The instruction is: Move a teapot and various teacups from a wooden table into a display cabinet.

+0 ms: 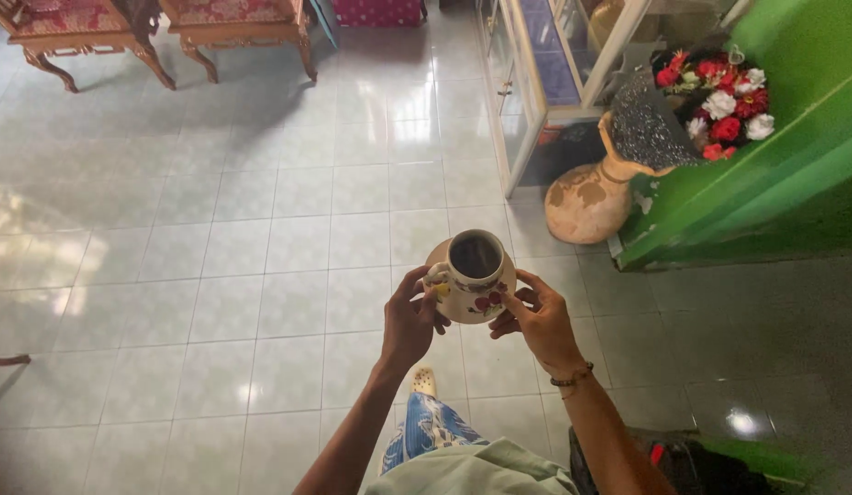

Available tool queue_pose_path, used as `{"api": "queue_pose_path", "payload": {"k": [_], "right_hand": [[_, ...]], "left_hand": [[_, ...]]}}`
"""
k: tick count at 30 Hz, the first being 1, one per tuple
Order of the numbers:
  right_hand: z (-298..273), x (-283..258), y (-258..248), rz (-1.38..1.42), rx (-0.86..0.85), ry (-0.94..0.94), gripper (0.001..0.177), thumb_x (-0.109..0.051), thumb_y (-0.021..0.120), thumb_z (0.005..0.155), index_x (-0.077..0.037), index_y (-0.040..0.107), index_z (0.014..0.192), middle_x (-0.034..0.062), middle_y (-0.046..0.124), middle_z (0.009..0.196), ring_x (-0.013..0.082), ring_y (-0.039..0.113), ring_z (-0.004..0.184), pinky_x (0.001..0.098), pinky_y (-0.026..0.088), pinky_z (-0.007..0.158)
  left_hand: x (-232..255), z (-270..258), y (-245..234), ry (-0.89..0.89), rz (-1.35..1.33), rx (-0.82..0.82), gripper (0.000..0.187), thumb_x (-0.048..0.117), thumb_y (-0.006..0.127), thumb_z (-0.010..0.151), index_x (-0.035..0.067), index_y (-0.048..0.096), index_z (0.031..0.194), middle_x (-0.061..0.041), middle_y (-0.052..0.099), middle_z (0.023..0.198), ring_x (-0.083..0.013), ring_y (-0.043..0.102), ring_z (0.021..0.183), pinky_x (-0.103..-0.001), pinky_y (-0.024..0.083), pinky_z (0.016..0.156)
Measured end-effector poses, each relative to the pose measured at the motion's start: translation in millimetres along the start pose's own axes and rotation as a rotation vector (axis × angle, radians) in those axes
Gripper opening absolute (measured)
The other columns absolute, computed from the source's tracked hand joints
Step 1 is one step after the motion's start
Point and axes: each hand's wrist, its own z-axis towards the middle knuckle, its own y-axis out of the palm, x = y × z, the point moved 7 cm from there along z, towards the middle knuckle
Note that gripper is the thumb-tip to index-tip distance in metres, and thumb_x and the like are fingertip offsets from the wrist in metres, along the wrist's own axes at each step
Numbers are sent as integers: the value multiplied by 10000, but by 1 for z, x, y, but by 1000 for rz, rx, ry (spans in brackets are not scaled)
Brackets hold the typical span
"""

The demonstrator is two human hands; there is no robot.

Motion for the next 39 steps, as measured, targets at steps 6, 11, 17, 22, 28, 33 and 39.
{"api": "queue_pose_path", "payload": {"k": [6, 11, 17, 22, 28, 33, 39], "right_hand": [[96, -20, 32, 48, 45, -13, 501, -89, 642, 935, 61, 516, 1397, 178, 702, 834, 260, 747, 625, 383, 670, 530], [160, -25, 41, 54, 65, -13, 489, -92, 640, 946, 69, 520, 1392, 173, 699, 835, 261, 749, 627, 381, 667, 531], [245, -28, 33, 61, 85, 16, 478, -80, 640, 938, 58, 536, 1383, 169, 698, 843, 265, 748, 625, 387, 665, 525], [335, -43, 18, 53, 76, -13, 478, -74, 642, 935, 42, 549, 1389, 169, 704, 846, 256, 754, 643, 385, 666, 539], [455, -78, -9, 56, 32, 27, 492, -100, 648, 938, 41, 533, 1395, 167, 716, 860, 250, 750, 645, 383, 668, 550], [538, -109, -24, 16, 19, 22, 505, -113, 660, 928, 63, 532, 1384, 183, 717, 869, 241, 747, 640, 378, 666, 543], [628, -131, -32, 4, 30, 33, 498, -97, 629, 943, 35, 506, 1407, 178, 719, 866, 236, 749, 653, 372, 666, 548]], "left_hand": [[24, 104, -28, 10, 62, -32, 327, 109, 538, 1032, -3, 540, 1339, -165, 754, 1090, -148, 714, 617, -282, 575, 464], [17, 173, -39, -29, 49, -12, 346, 106, 544, 1021, 3, 564, 1351, -160, 749, 1053, -149, 711, 609, -289, 571, 459], [7, 257, -37, -60, -13, -39, 370, 98, 536, 1020, 5, 572, 1376, -166, 742, 1028, -151, 716, 620, -289, 589, 479], [10, 347, -23, -41, -54, -74, 365, 103, 533, 1028, -13, 558, 1374, -167, 746, 1044, -159, 721, 631, -292, 597, 491], [31, 460, 5, -64, -47, -43, 374, 169, 579, 1016, -17, 594, 1341, -172, 755, 1013, -171, 725, 610, -302, 591, 483], [36, 544, 23, -38, -84, -36, 394, 239, 598, 1020, -38, 610, 1301, -173, 765, 1000, -167, 730, 618, -306, 613, 508], [54, 637, 34, 0, -8, -31, 406, 277, 549, 1022, -13, 566, 1306, -179, 780, 975, -175, 765, 621, -302, 636, 496]]}}
